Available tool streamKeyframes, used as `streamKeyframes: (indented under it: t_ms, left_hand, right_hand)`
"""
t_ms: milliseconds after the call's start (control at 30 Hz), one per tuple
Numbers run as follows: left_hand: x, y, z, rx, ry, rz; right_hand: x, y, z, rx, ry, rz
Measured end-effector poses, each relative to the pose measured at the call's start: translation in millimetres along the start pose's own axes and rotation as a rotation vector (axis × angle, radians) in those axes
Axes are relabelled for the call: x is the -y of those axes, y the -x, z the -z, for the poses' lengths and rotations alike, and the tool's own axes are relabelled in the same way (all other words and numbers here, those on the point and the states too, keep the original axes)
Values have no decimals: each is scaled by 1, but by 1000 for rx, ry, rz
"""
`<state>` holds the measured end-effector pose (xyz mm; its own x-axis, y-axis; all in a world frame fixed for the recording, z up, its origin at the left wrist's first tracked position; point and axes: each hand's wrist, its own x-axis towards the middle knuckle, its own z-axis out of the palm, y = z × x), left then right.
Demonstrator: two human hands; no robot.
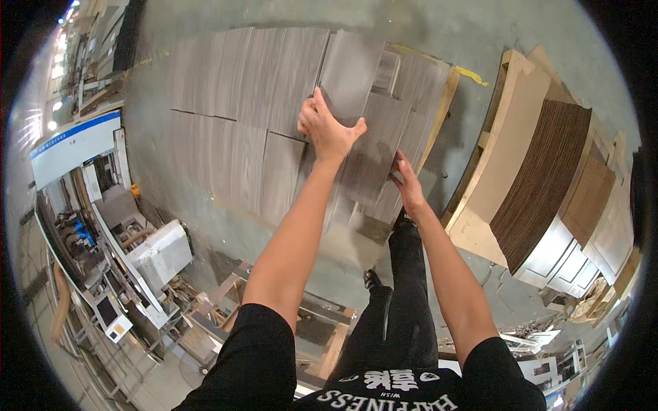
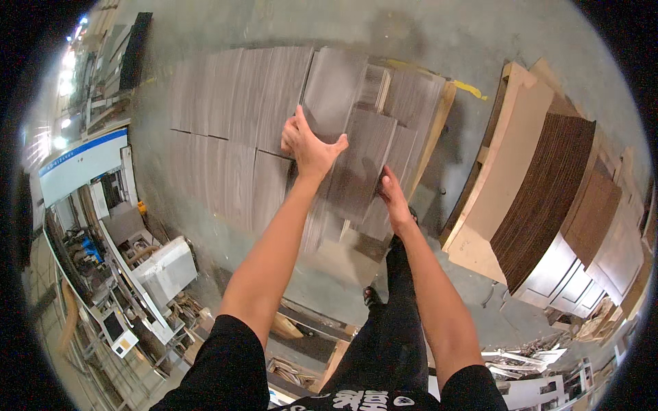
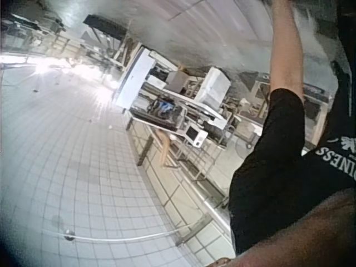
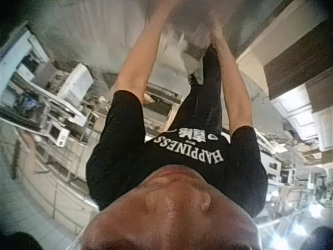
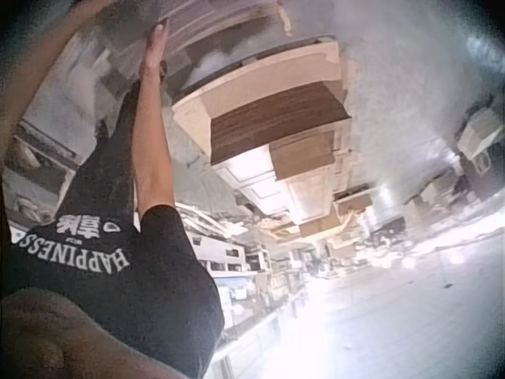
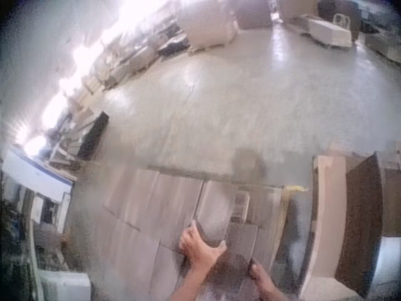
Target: Sorting and organizing small wood/composite panels on a workbench in a furniture factory.
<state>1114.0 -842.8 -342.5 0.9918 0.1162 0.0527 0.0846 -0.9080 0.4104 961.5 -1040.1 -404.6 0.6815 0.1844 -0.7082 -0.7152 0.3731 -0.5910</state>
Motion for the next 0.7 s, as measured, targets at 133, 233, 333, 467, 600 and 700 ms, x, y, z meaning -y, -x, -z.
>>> streamKeyframes:
  t_ms: [133,233,333,467,600,700]
  left_hand:
    - [4,6,-11,-23,-142,33]
    - [18,12,-14,-63,-205,-7]
    - [16,12,-18,-59,-218,-73]
    - [9,6,-15,-26,-152,-111]
    - [-4,27,-5,-43,-138,-36]
    - [-9,66,9,-37,-85,51]
  right_hand:
    - [-2,-4,9,25,-71,-11]
    - [4,-3,0,42,-75,-16]
    - [2,-1,5,29,-54,-11]
    - [-6,4,6,42,-22,-10]
    - [-12,13,5,68,1,-19]
    - [-14,19,0,68,17,-60]
